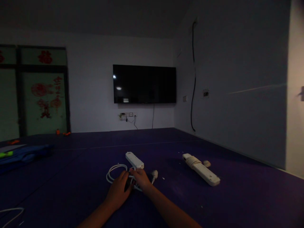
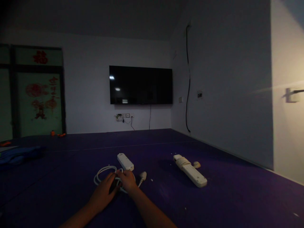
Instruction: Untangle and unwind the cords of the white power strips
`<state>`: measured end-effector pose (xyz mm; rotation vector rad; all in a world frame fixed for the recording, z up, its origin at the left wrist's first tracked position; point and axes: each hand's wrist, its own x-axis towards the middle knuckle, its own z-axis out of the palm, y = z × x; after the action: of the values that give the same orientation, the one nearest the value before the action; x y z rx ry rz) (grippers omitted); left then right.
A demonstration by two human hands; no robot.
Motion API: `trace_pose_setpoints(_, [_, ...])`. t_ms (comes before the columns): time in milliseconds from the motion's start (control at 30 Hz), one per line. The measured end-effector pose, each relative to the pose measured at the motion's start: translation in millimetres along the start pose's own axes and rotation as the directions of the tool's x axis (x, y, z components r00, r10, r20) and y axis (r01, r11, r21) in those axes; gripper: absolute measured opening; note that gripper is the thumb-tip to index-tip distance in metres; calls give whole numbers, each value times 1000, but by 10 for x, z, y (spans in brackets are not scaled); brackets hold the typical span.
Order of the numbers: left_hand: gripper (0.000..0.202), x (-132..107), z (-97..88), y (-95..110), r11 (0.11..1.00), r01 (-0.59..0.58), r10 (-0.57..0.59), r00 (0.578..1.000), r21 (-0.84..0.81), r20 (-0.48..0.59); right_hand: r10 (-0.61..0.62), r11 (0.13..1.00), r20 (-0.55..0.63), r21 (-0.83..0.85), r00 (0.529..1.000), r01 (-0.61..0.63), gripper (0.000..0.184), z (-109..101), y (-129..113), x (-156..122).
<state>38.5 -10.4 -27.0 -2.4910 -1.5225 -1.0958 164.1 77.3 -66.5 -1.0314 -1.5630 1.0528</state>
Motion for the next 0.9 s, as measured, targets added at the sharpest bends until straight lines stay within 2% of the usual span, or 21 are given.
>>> trace_pose_setpoints(367, [34, 15, -30, 19, 1000, 2, -1, 999, -24, 53, -20, 998, 5, -64, 1000, 21, 49, 11, 63, 43])
trace_pose_setpoints(900, [32, 14, -13, 4, 999, 6, -5, 999, -38, 44, -16, 998, 16, -65, 1000, 17, 48, 1, 79, 53])
